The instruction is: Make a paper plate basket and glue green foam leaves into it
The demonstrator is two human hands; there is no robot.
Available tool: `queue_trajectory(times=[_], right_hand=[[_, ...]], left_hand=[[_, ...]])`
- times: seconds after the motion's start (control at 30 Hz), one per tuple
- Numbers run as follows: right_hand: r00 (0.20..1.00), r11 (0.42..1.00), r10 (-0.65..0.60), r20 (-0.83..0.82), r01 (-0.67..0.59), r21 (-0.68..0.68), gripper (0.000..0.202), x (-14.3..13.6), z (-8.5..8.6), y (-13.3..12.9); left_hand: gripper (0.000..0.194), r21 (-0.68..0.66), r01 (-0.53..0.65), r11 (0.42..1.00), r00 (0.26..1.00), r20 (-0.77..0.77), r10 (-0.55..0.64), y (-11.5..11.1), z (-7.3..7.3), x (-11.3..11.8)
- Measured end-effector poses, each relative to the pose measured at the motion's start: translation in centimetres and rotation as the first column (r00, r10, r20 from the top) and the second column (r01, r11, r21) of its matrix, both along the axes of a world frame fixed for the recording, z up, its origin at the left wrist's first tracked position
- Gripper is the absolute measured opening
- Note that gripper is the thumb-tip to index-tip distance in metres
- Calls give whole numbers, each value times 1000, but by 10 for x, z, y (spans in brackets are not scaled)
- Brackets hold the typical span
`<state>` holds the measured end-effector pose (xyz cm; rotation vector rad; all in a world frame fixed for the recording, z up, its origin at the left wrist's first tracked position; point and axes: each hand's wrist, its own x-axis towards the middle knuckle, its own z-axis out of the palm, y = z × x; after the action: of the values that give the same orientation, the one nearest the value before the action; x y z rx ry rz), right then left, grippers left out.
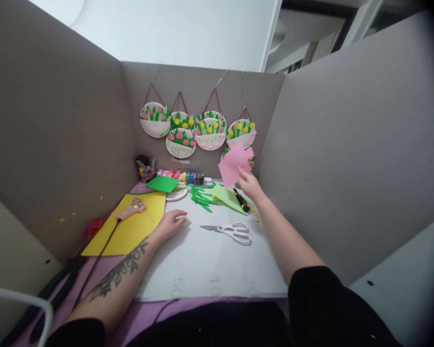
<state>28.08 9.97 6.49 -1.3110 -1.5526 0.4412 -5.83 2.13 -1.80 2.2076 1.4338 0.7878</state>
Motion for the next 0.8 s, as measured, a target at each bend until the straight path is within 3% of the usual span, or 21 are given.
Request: queue_trajectory(times=[0.07,0.17,0.23,0.3,0.37,0.5,0.7,0.73,0.8], right_hand=[[939,998,-2,344,-21,65,59,-18,8,-26],[685,977,146,714,-214,5,65,-56,2,-73],[544,958,228,808,-272,-87,64,-79,-14,-104],[421,911,337,842,-371,-179,56,-93,-36,-128],[350,860,410,842,-457,-229,47,-98,-56,-145],[299,779,510,806,-559,-285,40,-93,-73,-160],[282,679,635,720,-647,-346,34,-71,-66,-153],[313,679,639,703,-658,-325,31,-65,-65,-149],[465,761,583,667,-599,-248,28,-53,-64,-139]], left_hand=[[49,-140,21,990,962,272,18,-4,6,9],[71,-393,216,894,749,654,107,-9,15,19],[77,-483,337,808,646,743,175,-8,20,18],[79,-530,400,748,598,769,225,-6,22,10],[74,-564,430,705,578,772,265,-4,20,0],[54,-613,428,665,662,713,231,-7,13,-6],[72,-571,384,725,764,638,98,-18,10,5],[70,-563,363,743,780,620,89,-18,10,5],[66,-553,321,769,807,585,84,-19,10,2]])
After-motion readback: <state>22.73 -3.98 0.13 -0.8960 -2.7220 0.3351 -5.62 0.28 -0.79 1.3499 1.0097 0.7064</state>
